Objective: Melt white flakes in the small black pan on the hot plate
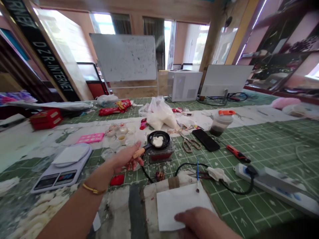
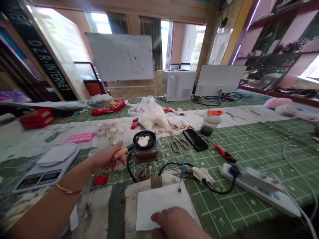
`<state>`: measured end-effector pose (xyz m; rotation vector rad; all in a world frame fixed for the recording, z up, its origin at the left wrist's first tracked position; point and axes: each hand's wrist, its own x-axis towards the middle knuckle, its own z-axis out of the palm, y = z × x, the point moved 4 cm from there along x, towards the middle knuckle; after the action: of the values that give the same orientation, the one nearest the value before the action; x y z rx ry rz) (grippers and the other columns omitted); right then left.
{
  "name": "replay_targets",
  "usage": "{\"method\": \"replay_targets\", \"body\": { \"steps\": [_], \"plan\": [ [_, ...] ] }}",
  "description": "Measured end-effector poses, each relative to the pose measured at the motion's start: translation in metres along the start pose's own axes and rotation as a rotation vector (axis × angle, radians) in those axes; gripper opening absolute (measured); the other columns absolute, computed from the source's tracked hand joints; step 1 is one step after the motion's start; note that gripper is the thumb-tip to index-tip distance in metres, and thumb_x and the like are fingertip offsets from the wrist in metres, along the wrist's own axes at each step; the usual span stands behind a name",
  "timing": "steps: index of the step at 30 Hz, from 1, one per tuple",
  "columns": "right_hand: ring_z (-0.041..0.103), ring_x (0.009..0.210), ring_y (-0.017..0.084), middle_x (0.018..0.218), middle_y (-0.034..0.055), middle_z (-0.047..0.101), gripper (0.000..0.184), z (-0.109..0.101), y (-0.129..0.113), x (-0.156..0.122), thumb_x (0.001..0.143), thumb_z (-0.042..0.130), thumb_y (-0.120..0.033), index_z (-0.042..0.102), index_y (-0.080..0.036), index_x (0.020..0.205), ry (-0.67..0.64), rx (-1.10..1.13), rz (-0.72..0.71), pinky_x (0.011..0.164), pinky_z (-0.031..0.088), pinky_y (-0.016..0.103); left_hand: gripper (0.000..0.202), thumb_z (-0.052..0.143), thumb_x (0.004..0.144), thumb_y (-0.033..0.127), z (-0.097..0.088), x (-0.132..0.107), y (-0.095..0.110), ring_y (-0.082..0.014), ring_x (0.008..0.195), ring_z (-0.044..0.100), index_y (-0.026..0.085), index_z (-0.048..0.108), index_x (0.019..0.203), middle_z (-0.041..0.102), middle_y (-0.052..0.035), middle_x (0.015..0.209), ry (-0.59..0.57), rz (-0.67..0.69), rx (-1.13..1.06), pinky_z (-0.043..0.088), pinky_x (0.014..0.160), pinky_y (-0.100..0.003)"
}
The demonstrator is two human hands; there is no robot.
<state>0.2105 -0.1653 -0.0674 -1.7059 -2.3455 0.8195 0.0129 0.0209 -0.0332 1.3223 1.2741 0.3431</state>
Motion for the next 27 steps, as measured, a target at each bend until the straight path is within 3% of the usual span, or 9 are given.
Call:
{"method": "replay_targets", "body": {
  "steps": [3,6,8,11,14,17,20,23,27],
  "plan": [
    [0.061,0.085,0.019,0.093,0.0062,0.068,0.030,-0.023,0.031,-0.010,0.083,0.042,-0.032,0.064,-0.022,0.100,0.211,0.013,0.130,0.075,0.043,0.026,0.057,0.045,0.068,0.069,-0.024,-0.019,0.001,-0.0126,0.049,0.053,0.015,0.054,0.085,0.063,-0.0031,0.068,0.250,0.089,-0.021,0.033,0.042,-0.022],
    [0.059,0.079,0.018,0.082,0.0041,0.066,0.027,-0.046,0.070,-0.016,0.084,0.040,-0.031,0.065,-0.022,0.079,0.359,-0.079,0.263,0.071,0.041,0.029,0.030,0.062,0.069,0.048,-0.044,-0.054,0.007,-0.0112,0.058,0.051,0.018,0.055,0.070,0.059,0.0012,0.063,0.578,0.431,-0.069,0.040,0.054,-0.023],
    [0.058,0.081,0.021,0.079,0.0045,0.065,0.023,-0.059,0.094,-0.016,0.080,0.045,-0.032,0.063,-0.021,0.073,0.440,-0.227,0.361,0.074,0.039,0.034,0.018,0.065,0.070,0.037,-0.041,-0.076,0.010,-0.0105,0.061,0.051,0.021,0.057,0.070,0.059,0.0033,0.063,0.599,0.581,-0.185,0.041,0.060,-0.022],
    [0.054,0.094,0.029,0.090,0.0053,0.065,0.020,-0.073,0.122,-0.014,0.076,0.050,-0.037,0.065,-0.025,0.082,0.515,-0.412,0.522,0.079,0.035,0.043,0.010,0.066,0.071,0.027,-0.009,-0.093,0.016,-0.0117,0.069,0.056,0.019,0.061,0.071,0.064,0.0032,0.071,0.307,0.640,-0.366,0.044,0.069,-0.023],
    [0.054,0.096,0.032,0.097,0.0067,0.065,0.030,-0.075,0.141,-0.004,0.074,0.050,-0.035,0.064,-0.029,0.100,0.404,-0.449,0.601,0.080,0.032,0.047,0.017,0.058,0.079,0.029,0.034,-0.089,0.020,-0.0187,0.084,0.061,0.014,0.065,0.083,0.068,-0.0060,0.087,0.023,0.460,-0.451,0.046,0.075,-0.030],
    [0.057,0.093,0.030,0.094,0.0072,0.067,0.030,-0.078,0.150,0.002,0.076,0.045,-0.029,0.065,-0.025,0.098,0.330,-0.375,0.619,0.080,0.033,0.045,0.023,0.056,0.080,0.032,0.073,-0.076,0.024,-0.0213,0.092,0.060,0.013,0.062,0.093,0.065,-0.0106,0.102,-0.199,0.385,-0.538,0.045,0.079,-0.034],
    [0.059,0.087,0.025,0.089,0.0059,0.067,0.027,-0.086,0.151,0.000,0.078,0.042,-0.034,0.063,-0.022,0.091,0.436,-0.133,0.565,0.074,0.038,0.035,0.014,0.067,0.072,0.024,0.098,-0.058,0.025,-0.0142,0.076,0.060,0.014,0.057,0.071,0.066,-0.0050,0.081,-0.231,0.375,-0.608,0.044,0.069,-0.026],
    [0.058,0.071,0.019,0.079,0.0030,0.066,0.030,-0.092,0.149,0.000,0.078,0.041,-0.044,0.059,-0.021,0.086,0.529,0.156,0.477,0.061,0.039,0.027,0.018,0.065,0.073,0.027,0.115,-0.044,0.022,-0.0126,0.069,0.059,0.012,0.057,0.068,0.066,-0.0054,0.071,-0.257,0.323,-0.647,0.042,0.066,-0.024],
    [0.054,0.064,0.016,0.068,0.0020,0.062,0.020,-0.102,0.150,0.011,0.075,0.043,-0.034,0.057,-0.020,0.075,0.589,0.129,0.437,0.057,0.036,0.026,0.042,0.048,0.082,0.047,0.126,-0.038,0.018,-0.0214,0.080,0.063,0.012,0.054,0.059,0.068,-0.0135,0.081,-0.391,0.215,-0.760,0.044,0.072,-0.032]
  ]
}}
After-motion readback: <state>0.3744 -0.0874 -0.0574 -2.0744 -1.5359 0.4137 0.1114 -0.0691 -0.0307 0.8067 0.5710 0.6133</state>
